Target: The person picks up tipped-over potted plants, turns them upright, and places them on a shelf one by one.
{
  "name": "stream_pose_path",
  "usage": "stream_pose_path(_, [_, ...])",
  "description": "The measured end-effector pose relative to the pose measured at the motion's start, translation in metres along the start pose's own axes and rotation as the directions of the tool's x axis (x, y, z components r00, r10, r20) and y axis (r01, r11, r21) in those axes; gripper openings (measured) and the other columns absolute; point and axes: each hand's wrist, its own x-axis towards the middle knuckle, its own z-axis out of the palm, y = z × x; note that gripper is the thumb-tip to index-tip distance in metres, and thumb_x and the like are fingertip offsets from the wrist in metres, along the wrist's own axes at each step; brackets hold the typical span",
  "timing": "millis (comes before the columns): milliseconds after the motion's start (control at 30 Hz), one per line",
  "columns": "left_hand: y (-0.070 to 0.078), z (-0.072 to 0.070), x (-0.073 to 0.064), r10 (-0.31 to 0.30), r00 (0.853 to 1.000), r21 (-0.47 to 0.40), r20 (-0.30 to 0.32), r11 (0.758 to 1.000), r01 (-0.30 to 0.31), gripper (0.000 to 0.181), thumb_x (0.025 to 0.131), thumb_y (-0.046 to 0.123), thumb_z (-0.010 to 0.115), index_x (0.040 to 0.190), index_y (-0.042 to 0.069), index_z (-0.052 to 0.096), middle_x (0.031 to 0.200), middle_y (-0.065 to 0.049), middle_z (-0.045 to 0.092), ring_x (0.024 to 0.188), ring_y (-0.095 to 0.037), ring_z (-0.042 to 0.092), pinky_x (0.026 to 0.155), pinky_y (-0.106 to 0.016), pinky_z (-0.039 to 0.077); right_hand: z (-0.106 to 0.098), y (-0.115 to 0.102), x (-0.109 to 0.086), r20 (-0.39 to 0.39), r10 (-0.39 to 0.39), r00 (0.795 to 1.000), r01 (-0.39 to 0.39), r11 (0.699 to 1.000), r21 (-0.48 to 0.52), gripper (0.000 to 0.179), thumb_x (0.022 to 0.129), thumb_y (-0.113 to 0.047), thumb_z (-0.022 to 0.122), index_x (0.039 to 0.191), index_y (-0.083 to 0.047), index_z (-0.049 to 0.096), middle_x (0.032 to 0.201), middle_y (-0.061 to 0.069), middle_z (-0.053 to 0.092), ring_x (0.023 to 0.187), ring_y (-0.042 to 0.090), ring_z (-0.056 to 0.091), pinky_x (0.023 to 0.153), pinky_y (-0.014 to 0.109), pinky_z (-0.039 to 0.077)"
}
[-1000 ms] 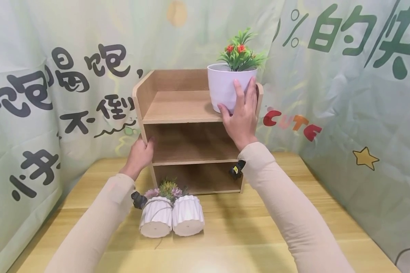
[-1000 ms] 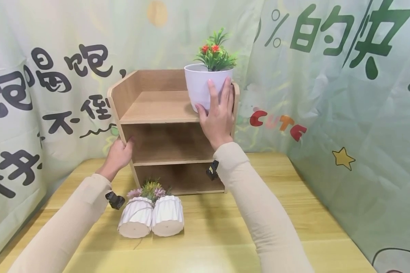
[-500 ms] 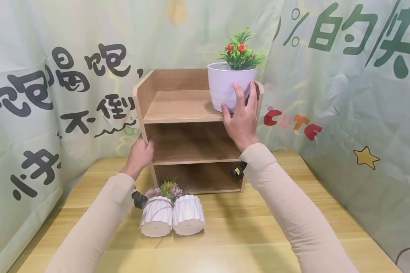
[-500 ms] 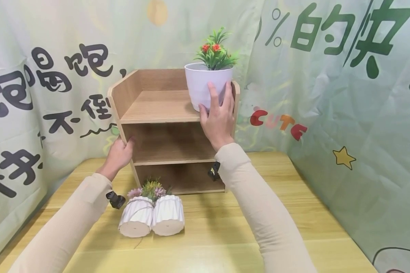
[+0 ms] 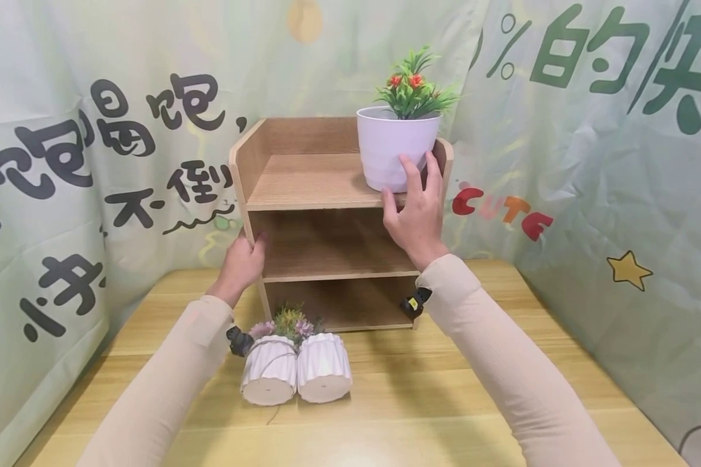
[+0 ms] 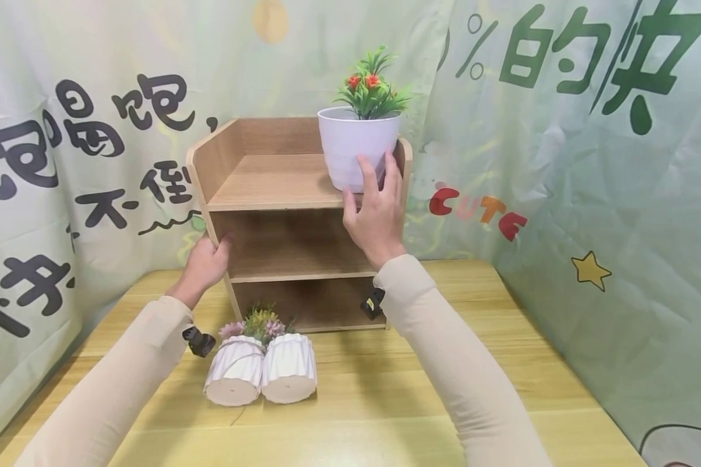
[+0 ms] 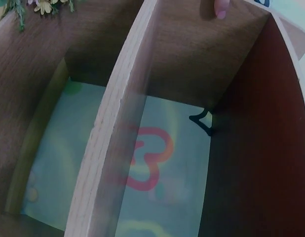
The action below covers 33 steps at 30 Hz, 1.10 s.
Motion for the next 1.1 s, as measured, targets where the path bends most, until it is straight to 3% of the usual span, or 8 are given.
stream_pose_path(133, [0.000, 0.001, 0.001, 0.009, 1.000, -0.004, -0.009, 1.000, -0.009, 0.039, 0.103, 0.025, 0.041, 0.124, -0.008, 0.045, 0.105, -0.035, 0.057, 0.103, -0.047, 0.055, 0.093, -0.058, 0.042, -0.004, -0.002, -0.005, 0.049, 0.037, 0.998, -0.037, 0.999, 0.007, 0.057, 0.088, -0.024, 0.065, 0.138, -0.004, 0.047, 0.148, 0.026, 0.033, 0.138, 0.035, 0.029, 0.113, 0.045, 0.024])
stream_pose_path(333, [-0.001, 0.001, 0.001, 0.003, 1.000, 0.003, -0.005, 1.000, -0.003, 0.039, 0.103, 0.026, 0.041, 0.123, -0.007, 0.045, 0.104, -0.035, 0.058, 0.102, -0.046, 0.055, 0.093, -0.058, 0.042, -0.008, -0.004, -0.014, 0.078, 0.029, 0.997, -0.029, 1.000, -0.003, 0.060, 0.087, -0.027, 0.064, 0.138, -0.001, 0.045, 0.146, 0.026, 0.035, 0.136, 0.037, 0.032, 0.112, 0.048, 0.023])
stream_pose_path(600, [-0.001, 0.000, 0.001, 0.008, 1.000, 0.006, -0.010, 1.000, -0.008, 0.042, 0.103, 0.027, 0.041, 0.126, -0.008, 0.044, 0.114, -0.038, 0.056, 0.111, -0.050, 0.053, 0.096, -0.058, 0.040, -0.008, -0.008, -0.029, 0.057, 0.030, 0.998, -0.030, 1.000, -0.003, 0.060, 0.087, -0.029, 0.061, 0.138, -0.002, 0.047, 0.146, 0.026, 0.037, 0.136, 0.042, 0.031, 0.113, 0.052, 0.019])
stream_pose_path(800, [-0.001, 0.000, 0.001, 0.012, 1.000, 0.014, -0.007, 1.000, -0.012, 0.042, 0.103, 0.026, 0.041, 0.127, -0.008, 0.043, 0.119, -0.038, 0.054, 0.114, -0.051, 0.051, 0.097, -0.059, 0.039, -0.005, -0.011, -0.042, 0.021, -0.019, 1.000, 0.020, 0.999, -0.033, 0.055, 0.086, -0.028, 0.062, 0.133, -0.001, 0.051, 0.141, 0.029, 0.042, 0.131, 0.047, 0.035, 0.112, 0.055, 0.016])
stream_pose_path(933, [-0.001, -0.001, 0.001, 0.003, 1.000, 0.015, 0.001, 1.000, -0.003, 0.041, 0.103, 0.027, 0.040, 0.125, -0.007, 0.044, 0.112, -0.037, 0.056, 0.109, -0.048, 0.054, 0.095, -0.058, 0.041, -0.003, -0.014, -0.053, 0.043, -0.032, 0.999, 0.035, 0.997, -0.065, 0.054, 0.086, -0.029, 0.061, 0.133, -0.004, 0.052, 0.140, 0.028, 0.044, 0.133, 0.045, 0.034, 0.112, 0.058, 0.011])
stream_pose_path(1100, [-0.001, 0.000, 0.001, -0.013, 1.000, 0.023, 0.006, 1.000, 0.013, 0.039, 0.104, 0.029, 0.039, 0.119, -0.006, 0.046, 0.091, -0.029, 0.056, 0.092, -0.041, 0.054, 0.086, -0.055, 0.045, -0.001, -0.018, -0.067, 0.064, -0.043, 0.997, 0.048, 0.996, -0.070, 0.053, 0.086, -0.030, 0.061, 0.133, -0.006, 0.053, 0.141, 0.026, 0.044, 0.135, 0.042, 0.033, 0.109, 0.063, 0.014])
